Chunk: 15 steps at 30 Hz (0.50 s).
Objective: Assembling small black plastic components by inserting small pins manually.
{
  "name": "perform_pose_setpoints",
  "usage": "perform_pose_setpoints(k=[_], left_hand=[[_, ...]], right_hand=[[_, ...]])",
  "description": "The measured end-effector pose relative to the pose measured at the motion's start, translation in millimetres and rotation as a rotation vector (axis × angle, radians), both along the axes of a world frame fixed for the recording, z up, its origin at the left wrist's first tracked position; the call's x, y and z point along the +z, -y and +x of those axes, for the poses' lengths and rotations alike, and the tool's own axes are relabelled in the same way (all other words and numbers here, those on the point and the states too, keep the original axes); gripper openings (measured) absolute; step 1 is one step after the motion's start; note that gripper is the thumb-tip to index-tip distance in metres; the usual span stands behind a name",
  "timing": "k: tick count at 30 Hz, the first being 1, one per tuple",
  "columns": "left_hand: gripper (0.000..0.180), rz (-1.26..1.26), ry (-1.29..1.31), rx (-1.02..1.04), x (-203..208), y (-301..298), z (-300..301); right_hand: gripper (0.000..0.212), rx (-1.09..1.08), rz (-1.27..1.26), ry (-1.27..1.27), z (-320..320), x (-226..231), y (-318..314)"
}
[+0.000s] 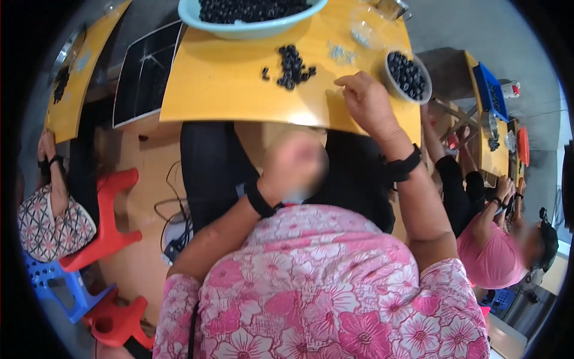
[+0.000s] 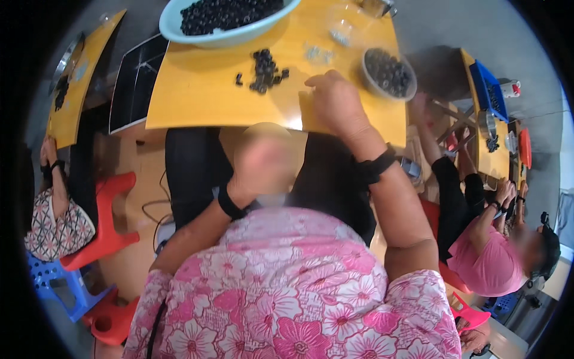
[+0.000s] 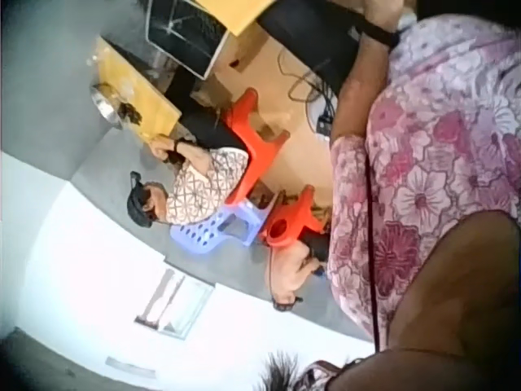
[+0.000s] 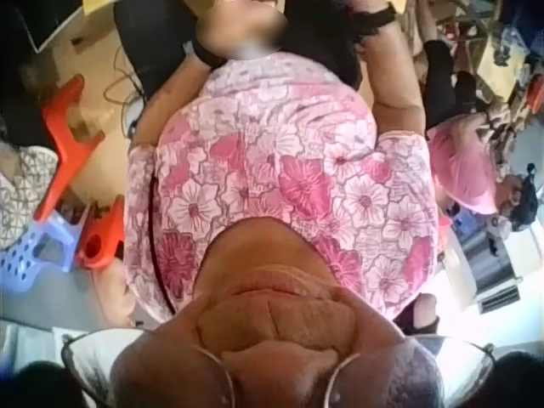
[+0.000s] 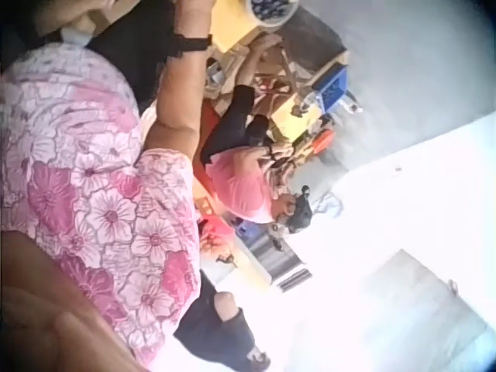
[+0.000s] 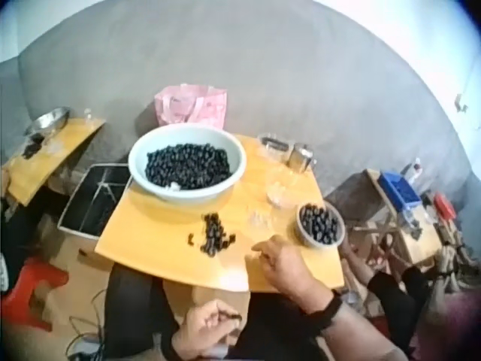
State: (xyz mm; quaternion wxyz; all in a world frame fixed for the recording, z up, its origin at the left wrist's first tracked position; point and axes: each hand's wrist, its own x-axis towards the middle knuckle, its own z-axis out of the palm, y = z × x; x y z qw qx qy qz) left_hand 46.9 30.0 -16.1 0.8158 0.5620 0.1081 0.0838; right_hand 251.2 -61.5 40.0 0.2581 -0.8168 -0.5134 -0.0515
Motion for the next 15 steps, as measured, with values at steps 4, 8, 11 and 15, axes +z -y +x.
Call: perform_pose_setpoints(k=[4, 8, 11, 15], left_hand=[[0.017, -0.035, 0.054, 0.059, 16.7, 0.5, -10.5], [0.017, 0.061, 0.062, 0.107, 28.4, 3.0, -23.6], [0.016, 0.007, 0.024, 0.111, 39.5, 10.5, -35.1], [0.016, -0.023, 0.052, 0.123, 46.4, 21.1, -42.2]], right_hand=[[0.016, -0.002, 0.062, -0.584, -35.8, 16.9, 25.1], [0.014, 0.062, 0.177, -1.229, -67.7, 26.4, 42.3], [0.014, 0.085, 0.185, -1.341, -85.2, 30.8, 51.4], [0.015, 0.102, 0.217, -1.471, -100.2, 27.8, 56.9]])
